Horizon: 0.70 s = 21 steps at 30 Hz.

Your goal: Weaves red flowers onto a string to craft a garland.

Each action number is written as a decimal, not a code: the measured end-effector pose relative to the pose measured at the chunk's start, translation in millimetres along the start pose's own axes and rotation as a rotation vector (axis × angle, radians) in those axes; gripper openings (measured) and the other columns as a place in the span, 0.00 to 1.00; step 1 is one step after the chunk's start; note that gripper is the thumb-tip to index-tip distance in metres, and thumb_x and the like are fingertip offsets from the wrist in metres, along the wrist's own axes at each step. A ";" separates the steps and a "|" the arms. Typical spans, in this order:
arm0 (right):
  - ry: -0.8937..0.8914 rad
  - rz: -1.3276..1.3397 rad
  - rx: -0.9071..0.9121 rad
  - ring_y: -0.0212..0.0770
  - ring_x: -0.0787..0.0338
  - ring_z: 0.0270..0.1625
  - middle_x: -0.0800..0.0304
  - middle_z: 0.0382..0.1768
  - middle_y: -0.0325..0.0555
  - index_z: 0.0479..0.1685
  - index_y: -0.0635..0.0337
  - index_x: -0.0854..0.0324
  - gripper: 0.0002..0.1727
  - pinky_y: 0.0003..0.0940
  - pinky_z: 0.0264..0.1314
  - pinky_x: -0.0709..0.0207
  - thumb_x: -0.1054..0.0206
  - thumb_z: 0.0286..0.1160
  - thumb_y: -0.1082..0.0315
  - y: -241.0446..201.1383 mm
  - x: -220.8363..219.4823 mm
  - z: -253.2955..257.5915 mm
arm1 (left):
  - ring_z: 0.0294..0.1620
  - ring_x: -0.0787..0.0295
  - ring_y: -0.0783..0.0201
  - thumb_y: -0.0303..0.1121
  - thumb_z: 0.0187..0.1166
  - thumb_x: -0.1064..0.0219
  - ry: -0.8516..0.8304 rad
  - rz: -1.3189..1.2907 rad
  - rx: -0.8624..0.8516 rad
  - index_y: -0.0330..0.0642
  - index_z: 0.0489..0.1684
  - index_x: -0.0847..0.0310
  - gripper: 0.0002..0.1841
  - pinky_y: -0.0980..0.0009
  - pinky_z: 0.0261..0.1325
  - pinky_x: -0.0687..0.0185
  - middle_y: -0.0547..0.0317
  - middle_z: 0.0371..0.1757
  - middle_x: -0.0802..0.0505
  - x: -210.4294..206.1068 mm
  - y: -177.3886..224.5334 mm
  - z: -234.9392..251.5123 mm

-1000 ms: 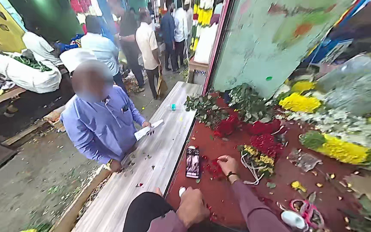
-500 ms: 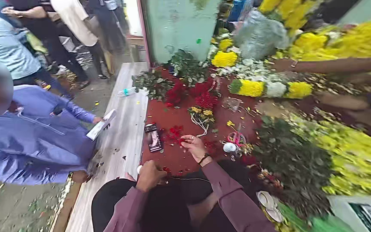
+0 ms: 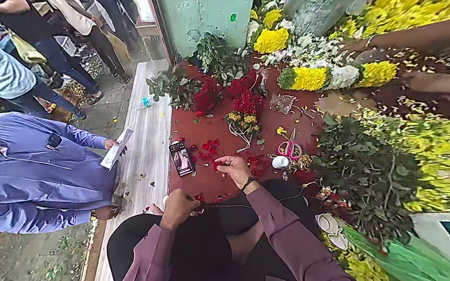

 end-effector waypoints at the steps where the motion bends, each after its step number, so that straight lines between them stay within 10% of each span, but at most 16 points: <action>1: 0.009 0.005 -0.002 0.39 0.08 0.31 0.04 0.41 0.51 0.52 0.65 0.09 0.14 0.32 0.33 0.13 0.22 0.66 0.76 0.1 -0.3 0.1 | 0.35 0.09 0.58 0.50 0.65 0.22 0.000 -0.003 0.000 0.53 0.30 0.05 0.12 0.44 0.45 0.14 0.62 0.30 0.06 0.2 -0.3 -0.4; 13: 0.000 -0.056 0.122 0.38 0.10 0.29 0.04 0.35 0.48 0.42 0.61 0.05 0.10 0.33 0.34 0.14 0.34 0.74 0.75 3.5 0.6 -3.6 | 0.36 0.09 0.55 0.52 0.63 0.22 0.010 -0.009 -0.017 0.52 0.29 0.06 0.14 0.43 0.45 0.16 0.59 0.30 0.07 -1.8 3.7 0.3; 21: -0.109 -0.092 0.074 0.40 0.09 0.34 0.05 0.41 0.49 0.56 0.60 0.09 0.14 0.35 0.37 0.13 0.30 0.74 0.72 4.4 -6.5 -5.9 | 0.41 0.08 0.52 0.52 0.62 0.22 0.009 -0.006 -0.022 0.50 0.32 0.06 0.16 0.38 0.51 0.16 0.56 0.34 0.05 -0.9 9.2 0.3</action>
Point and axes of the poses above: each hand's wrist, its own z-axis towards the middle knuckle, its own x-axis out of the back of the hand, y = z × x, the point moved 3 cm from there along z, towards the middle knuckle
